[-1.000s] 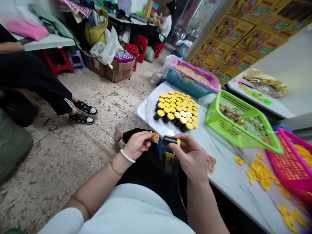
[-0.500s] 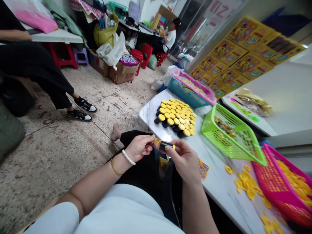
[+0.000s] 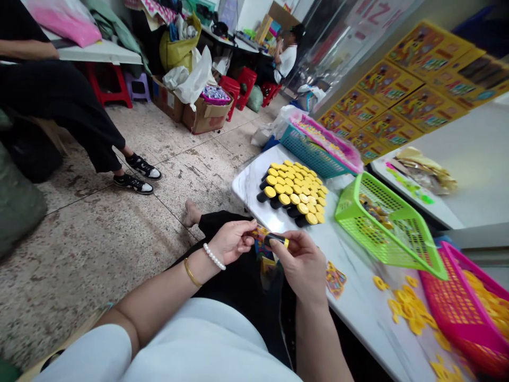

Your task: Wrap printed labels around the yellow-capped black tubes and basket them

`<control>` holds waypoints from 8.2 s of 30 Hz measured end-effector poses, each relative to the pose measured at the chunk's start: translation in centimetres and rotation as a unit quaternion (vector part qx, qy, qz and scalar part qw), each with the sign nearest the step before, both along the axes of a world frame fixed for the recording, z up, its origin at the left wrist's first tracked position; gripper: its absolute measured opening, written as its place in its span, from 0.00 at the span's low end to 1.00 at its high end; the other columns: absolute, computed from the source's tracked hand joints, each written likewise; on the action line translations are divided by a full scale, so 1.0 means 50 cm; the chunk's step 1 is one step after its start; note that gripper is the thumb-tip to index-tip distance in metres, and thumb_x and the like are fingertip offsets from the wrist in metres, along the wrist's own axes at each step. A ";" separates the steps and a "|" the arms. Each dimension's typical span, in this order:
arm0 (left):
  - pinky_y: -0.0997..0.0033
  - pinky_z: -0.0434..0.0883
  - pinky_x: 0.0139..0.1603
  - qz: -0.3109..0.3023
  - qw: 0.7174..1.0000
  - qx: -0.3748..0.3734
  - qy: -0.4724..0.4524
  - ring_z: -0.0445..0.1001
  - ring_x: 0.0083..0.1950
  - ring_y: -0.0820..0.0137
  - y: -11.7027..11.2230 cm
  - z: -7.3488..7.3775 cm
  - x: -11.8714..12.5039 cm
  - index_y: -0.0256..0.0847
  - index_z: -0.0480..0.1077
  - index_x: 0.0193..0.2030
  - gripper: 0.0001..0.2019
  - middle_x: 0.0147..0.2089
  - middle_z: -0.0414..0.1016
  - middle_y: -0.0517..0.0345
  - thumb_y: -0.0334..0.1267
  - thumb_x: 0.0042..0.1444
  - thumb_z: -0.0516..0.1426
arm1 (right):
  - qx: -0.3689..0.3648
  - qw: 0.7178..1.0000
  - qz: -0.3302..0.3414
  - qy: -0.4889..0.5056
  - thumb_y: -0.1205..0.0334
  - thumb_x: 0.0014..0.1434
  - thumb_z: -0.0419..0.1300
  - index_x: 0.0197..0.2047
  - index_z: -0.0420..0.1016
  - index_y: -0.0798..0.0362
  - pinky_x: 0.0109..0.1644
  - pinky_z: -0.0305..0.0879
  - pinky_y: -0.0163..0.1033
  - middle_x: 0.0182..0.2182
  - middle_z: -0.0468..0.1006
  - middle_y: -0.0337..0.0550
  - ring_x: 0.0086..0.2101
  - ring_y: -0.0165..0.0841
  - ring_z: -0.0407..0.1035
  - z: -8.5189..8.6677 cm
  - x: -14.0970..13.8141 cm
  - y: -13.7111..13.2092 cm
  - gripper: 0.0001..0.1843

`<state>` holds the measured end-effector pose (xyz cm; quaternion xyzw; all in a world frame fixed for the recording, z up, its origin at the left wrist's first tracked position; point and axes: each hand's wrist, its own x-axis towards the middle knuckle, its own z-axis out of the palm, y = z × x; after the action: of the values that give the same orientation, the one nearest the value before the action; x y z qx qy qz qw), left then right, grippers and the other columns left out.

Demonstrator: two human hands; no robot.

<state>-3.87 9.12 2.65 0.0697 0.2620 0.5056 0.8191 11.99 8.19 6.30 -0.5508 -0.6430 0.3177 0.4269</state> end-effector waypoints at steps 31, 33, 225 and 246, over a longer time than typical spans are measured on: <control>0.79 0.67 0.22 -0.167 0.954 0.170 0.180 0.72 0.22 0.76 -0.002 -0.030 -0.012 0.34 0.71 0.37 0.26 0.26 0.75 0.55 0.56 0.45 0.68 | 0.262 0.942 0.098 -0.186 0.66 0.57 0.67 0.50 0.76 0.45 0.45 0.78 0.45 0.41 0.81 0.46 0.40 0.39 0.78 -0.029 0.057 -0.047 0.17; 0.79 0.68 0.23 -0.133 0.950 0.195 0.205 0.71 0.23 0.76 -0.008 -0.028 -0.003 0.34 0.71 0.36 0.25 0.26 0.75 0.57 0.55 0.44 0.69 | 0.272 0.940 0.092 -0.186 0.67 0.57 0.67 0.50 0.76 0.45 0.45 0.78 0.45 0.42 0.82 0.46 0.41 0.39 0.78 -0.033 0.061 -0.047 0.17; 0.74 0.71 0.28 -0.129 0.966 0.165 0.153 0.74 0.27 0.73 -0.012 -0.041 0.001 0.32 0.75 0.39 0.26 0.28 0.76 0.55 0.50 0.39 0.72 | 0.145 0.970 0.129 -0.145 0.64 0.57 0.69 0.49 0.80 0.44 0.39 0.76 0.37 0.39 0.77 0.42 0.36 0.32 0.76 -0.005 0.047 -0.037 0.16; 0.80 0.59 0.16 -0.140 0.964 0.128 0.186 0.66 0.18 0.78 -0.025 -0.095 0.056 0.36 0.70 0.37 0.26 0.22 0.70 0.63 0.59 0.48 0.65 | -0.129 0.979 0.074 0.136 0.60 0.52 0.71 0.45 0.84 0.46 0.34 0.77 0.37 0.43 0.79 0.43 0.33 0.31 0.75 -0.093 0.069 -0.073 0.15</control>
<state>-1.07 7.86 -2.12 0.3028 0.3300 0.3938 0.8027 15.45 4.52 1.65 -0.5033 -0.5718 0.5007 0.4111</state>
